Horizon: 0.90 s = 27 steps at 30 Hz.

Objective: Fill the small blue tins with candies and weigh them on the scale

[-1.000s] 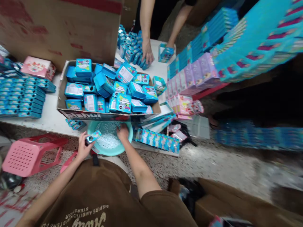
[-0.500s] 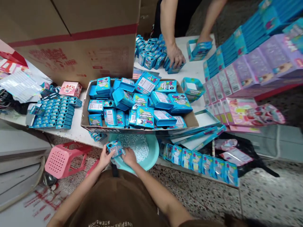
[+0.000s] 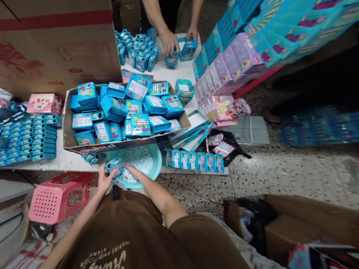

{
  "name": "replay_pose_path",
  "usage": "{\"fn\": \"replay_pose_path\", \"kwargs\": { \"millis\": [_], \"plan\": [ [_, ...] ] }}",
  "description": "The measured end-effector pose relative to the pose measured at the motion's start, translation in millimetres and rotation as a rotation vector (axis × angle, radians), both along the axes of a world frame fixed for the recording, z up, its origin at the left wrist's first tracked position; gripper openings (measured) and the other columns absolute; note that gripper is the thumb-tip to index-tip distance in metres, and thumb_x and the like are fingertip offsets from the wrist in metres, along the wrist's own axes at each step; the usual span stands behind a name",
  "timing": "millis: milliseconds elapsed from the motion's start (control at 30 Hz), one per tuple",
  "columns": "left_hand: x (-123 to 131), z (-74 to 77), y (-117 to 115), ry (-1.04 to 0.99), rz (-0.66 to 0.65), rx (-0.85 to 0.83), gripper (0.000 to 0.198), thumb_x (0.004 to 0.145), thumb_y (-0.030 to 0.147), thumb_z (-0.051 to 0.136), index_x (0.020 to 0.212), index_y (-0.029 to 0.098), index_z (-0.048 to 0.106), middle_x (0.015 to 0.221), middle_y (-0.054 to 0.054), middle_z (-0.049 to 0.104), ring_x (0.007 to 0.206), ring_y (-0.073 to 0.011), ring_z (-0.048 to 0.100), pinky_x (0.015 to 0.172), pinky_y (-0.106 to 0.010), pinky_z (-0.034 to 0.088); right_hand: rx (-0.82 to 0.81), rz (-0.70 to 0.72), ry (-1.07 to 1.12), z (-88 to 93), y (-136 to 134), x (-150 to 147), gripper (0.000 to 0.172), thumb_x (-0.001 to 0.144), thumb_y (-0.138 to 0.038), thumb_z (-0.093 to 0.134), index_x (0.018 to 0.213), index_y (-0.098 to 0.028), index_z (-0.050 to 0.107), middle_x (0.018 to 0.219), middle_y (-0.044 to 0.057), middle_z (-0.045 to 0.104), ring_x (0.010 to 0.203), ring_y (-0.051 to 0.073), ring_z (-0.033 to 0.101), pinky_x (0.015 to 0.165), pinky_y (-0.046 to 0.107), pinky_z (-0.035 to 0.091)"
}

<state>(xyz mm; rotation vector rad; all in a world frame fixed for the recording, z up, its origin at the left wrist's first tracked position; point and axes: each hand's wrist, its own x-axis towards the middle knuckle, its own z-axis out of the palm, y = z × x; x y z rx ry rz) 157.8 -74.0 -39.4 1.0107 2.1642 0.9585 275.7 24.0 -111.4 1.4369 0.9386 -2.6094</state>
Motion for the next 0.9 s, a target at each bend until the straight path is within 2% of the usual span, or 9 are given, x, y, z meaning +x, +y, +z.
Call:
{"fn": "replay_pose_path", "kwargs": {
  "millis": [67, 167, 267, 400, 533, 667, 767, 900],
  "plan": [
    [1, 2.5, -2, 0.033, 0.009, 0.025, 0.042, 0.077, 0.044, 0.064, 0.11, 0.021, 0.052, 0.123, -0.01, 0.054, 0.119, -0.0243, 0.048, 0.105, -0.044, 0.035, -0.112, -0.096, 0.047, 3.5, 6, 6, 0.032, 0.085, -0.036, 0.046, 0.061, -0.016, 0.055, 0.049, -0.005, 0.05, 0.043, 0.008, 0.044, 0.053, 0.023, 0.041],
    [5, 5.8, -4, -0.095, 0.016, 0.009, 0.04, 0.079, 0.044, 0.062, 0.11, 0.021, 0.051, 0.107, -0.006, 0.06, 0.102, -0.0198, 0.057, 0.094, -0.037, 0.044, -0.202, -0.25, 0.113, 10.7, 16, 18, 0.03, 0.08, -0.042, 0.051, 0.062, -0.019, 0.049, 0.047, -0.007, 0.046, 0.037, 0.007, 0.034, 0.04, 0.019, 0.032],
    [9, 8.0, -3, -0.145, -0.001, 0.01, 0.039, 0.079, 0.042, 0.061, 0.11, 0.021, 0.051, 0.101, -0.004, 0.061, 0.094, -0.0176, 0.059, 0.088, -0.033, 0.047, -0.207, -0.408, 0.151, 25.0, 27, 33, 0.029, 0.079, -0.043, 0.049, 0.062, -0.02, 0.044, 0.051, -0.005, 0.048, 0.038, 0.008, 0.036, 0.035, 0.018, 0.026],
    [15, 8.5, 5, -0.027, -0.113, 0.055, 0.034, 0.078, 0.036, 0.063, 0.107, 0.021, 0.055, 0.105, -0.006, 0.061, 0.101, -0.0213, 0.057, 0.091, -0.036, 0.044, -0.23, -0.671, 0.263, 58.8, 37, 49, 0.026, 0.079, -0.036, 0.05, 0.061, -0.02, 0.04, 0.06, -0.003, 0.055, 0.042, 0.006, 0.041, 0.034, 0.016, 0.025],
    [26, 4.3, 17, 0.033, -0.266, 0.099, 0.029, 0.078, 0.025, 0.06, 0.107, 0.021, 0.058, 0.108, -0.007, 0.062, 0.104, -0.0235, 0.055, 0.093, -0.039, 0.043, -0.278, -0.907, 0.45, 96.7, 42, 53, 0.026, 0.081, -0.03, 0.051, 0.06, -0.019, 0.041, 0.059, -0.004, 0.053, 0.04, 0.005, 0.039, 0.033, 0.015, 0.027],
    [45, -0.1, 25, 0.024, -0.386, 0.135, 0.033, 0.077, 0.017, 0.057, 0.109, 0.021, 0.057, 0.108, -0.006, 0.062, 0.104, -0.0229, 0.056, 0.093, -0.039, 0.043, -0.196, -1.003, 0.457, 119.8, 39, 47, 0.027, 0.084, -0.03, 0.047, 0.06, -0.02, 0.041, 0.058, -0.004, 0.051, 0.04, 0.006, 0.039, 0.034, 0.016, 0.027],
    [57, -0.6, 29, -0.01, -0.427, 0.165, 0.034, 0.076, 0.018, 0.058, 0.109, 0.021, 0.058, 0.11, -0.006, 0.063, 0.105, -0.0225, 0.057, 0.094, -0.038, 0.043, -0.079, -1.033, 0.41, 125.9, 32, 42, 0.027, 0.083, -0.031, 0.048, 0.059, -0.02, 0.041, 0.056, -0.003, 0.051, 0.043, 0.007, 0.043, 0.036, 0.018, 0.031],
    [63, 2.2, 33, -0.024, -0.416, 0.169, 0.034, 0.076, 0.022, 0.061, 0.11, 0.021, 0.058, 0.109, -0.006, 0.064, 0.102, -0.0228, 0.059, 0.091, -0.038, 0.045, 0.08, -1.022, 0.362, 128.6, 24, 39, 0.027, 0.08, -0.034, 0.051, 0.059, -0.02, 0.043, 0.053, -0.003, 0.048, 0.048, 0.009, 0.048, 0.046, 0.021, 0.04]
  ]
}}
